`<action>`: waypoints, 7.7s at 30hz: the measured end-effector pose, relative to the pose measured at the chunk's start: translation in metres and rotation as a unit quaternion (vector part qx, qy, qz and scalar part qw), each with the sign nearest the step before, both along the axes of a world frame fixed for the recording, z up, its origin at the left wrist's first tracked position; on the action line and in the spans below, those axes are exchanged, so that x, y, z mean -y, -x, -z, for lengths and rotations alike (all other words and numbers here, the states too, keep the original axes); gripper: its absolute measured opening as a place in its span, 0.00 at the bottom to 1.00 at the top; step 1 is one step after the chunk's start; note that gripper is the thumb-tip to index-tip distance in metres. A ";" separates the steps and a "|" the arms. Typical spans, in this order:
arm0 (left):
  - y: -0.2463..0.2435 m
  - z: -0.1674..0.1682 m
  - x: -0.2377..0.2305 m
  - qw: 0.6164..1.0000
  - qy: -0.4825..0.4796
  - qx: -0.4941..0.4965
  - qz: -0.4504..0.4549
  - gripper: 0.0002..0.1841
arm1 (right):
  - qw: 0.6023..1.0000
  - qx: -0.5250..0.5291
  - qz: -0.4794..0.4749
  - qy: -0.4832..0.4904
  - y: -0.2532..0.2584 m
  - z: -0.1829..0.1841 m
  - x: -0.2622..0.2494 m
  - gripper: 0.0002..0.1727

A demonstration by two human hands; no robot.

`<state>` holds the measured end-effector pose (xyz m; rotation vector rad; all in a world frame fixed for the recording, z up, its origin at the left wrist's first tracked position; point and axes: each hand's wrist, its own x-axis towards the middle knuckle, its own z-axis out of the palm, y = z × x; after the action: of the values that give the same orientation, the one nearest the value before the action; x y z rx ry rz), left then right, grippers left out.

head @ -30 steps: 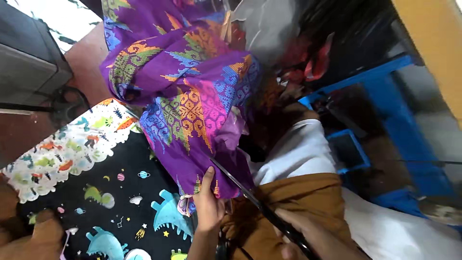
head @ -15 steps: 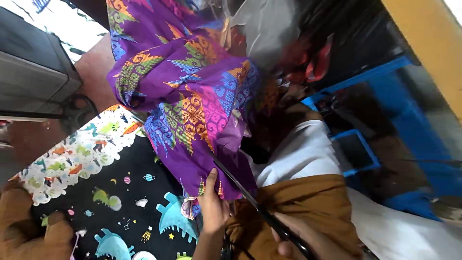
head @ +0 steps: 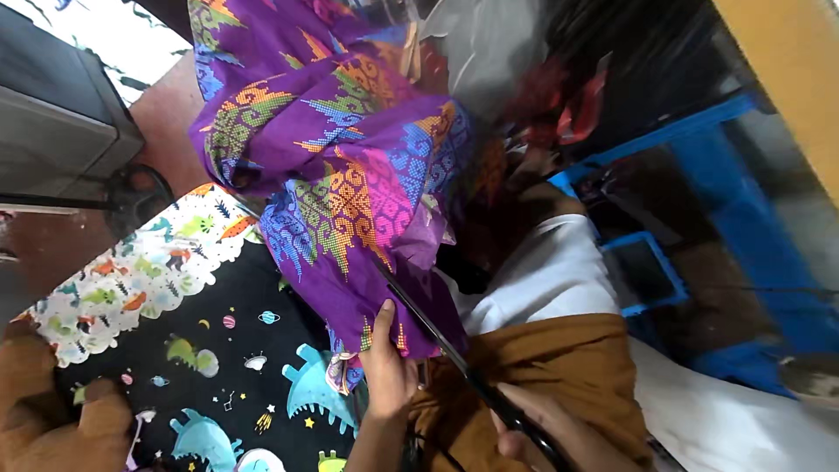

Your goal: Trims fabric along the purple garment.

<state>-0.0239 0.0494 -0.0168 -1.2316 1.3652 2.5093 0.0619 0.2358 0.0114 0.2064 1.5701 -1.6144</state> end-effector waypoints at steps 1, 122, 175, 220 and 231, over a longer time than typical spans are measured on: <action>0.000 0.000 0.001 1.000 0.002 0.001 -0.001 0.09 | 1.000 0.000 0.004 0.007 0.001 0.001 0.000 0.38; -0.025 0.070 0.140 0.972 -0.160 0.002 -0.169 0.21 | 0.924 -0.285 -0.121 -0.226 0.157 0.014 -0.039 0.45; -0.022 -0.011 -0.006 0.997 0.044 0.048 0.027 0.19 | 0.979 -0.060 -0.113 -0.156 -0.019 -0.021 -0.046 0.46; -0.042 0.002 0.090 0.989 0.144 0.040 0.009 0.29 | 0.938 -0.046 -0.333 -0.087 0.130 -0.021 -0.054 0.46; -0.038 0.007 0.102 0.991 0.123 0.046 -0.023 0.19 | 0.905 -0.119 -0.400 -0.081 0.166 -0.019 -0.058 0.41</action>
<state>0.0145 -0.0527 -0.0242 -1.4155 1.6815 2.3326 -0.1042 0.2940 0.0301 -0.5164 1.6589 -0.8792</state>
